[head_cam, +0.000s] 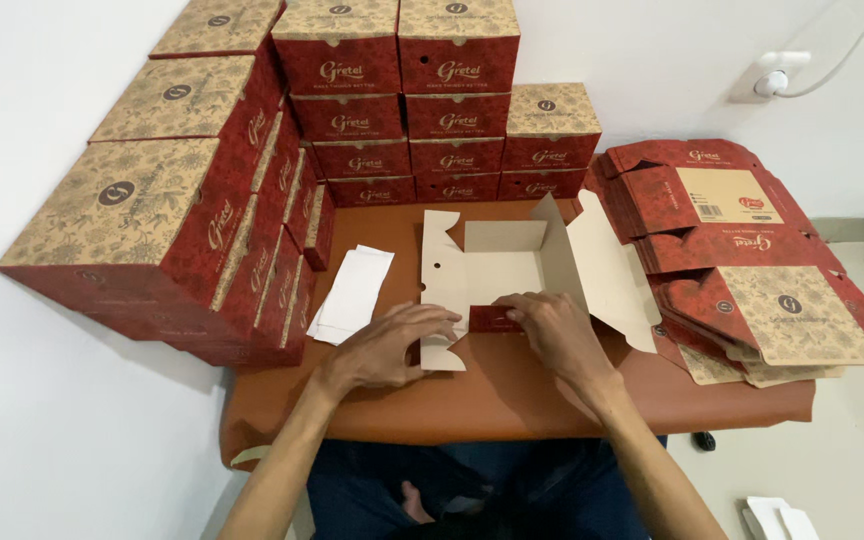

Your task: The person assembles flat-packed cardboard boxes by folding the flaps and tucking the tabs into slots to form a three-dimensional shape. They repeat this process for multiple boxes, stacking the finished ones on the table.

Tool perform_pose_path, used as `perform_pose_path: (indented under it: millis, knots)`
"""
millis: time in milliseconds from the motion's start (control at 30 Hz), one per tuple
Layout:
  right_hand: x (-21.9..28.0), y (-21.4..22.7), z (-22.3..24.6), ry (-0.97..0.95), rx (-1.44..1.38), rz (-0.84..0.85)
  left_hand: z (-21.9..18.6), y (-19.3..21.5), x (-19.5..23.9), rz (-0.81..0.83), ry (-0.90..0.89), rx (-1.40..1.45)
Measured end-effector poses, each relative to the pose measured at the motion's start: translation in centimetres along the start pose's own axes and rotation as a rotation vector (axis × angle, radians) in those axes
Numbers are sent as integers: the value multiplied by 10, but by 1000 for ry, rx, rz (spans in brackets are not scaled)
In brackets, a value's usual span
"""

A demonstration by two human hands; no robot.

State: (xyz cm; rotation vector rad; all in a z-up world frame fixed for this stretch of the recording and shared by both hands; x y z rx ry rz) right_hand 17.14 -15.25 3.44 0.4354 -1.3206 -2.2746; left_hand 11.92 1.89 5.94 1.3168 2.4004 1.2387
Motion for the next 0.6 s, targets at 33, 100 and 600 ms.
perform_pose_path:
  millis: [33, 100, 600]
  knots:
    - [-1, 4, 2, 0, 3, 5, 13, -8, -8, -3, -1, 5]
    - [-3, 5, 1, -35, -94, 69, 18, 1, -14, -287, -178, -98]
    - [-3, 10, 2, 2, -108, 112, 14, 5, -55, -695, -127, -34]
Point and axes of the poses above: each hand's wrist, its own x-axis away from the middle knuckle, its own y-axis out of the back of the hand, z = x × y, the point moved 10 cm from there along -x, towards the middle knuckle, and after that the axes turned 12 degrees about z, right-handed, at the moved point
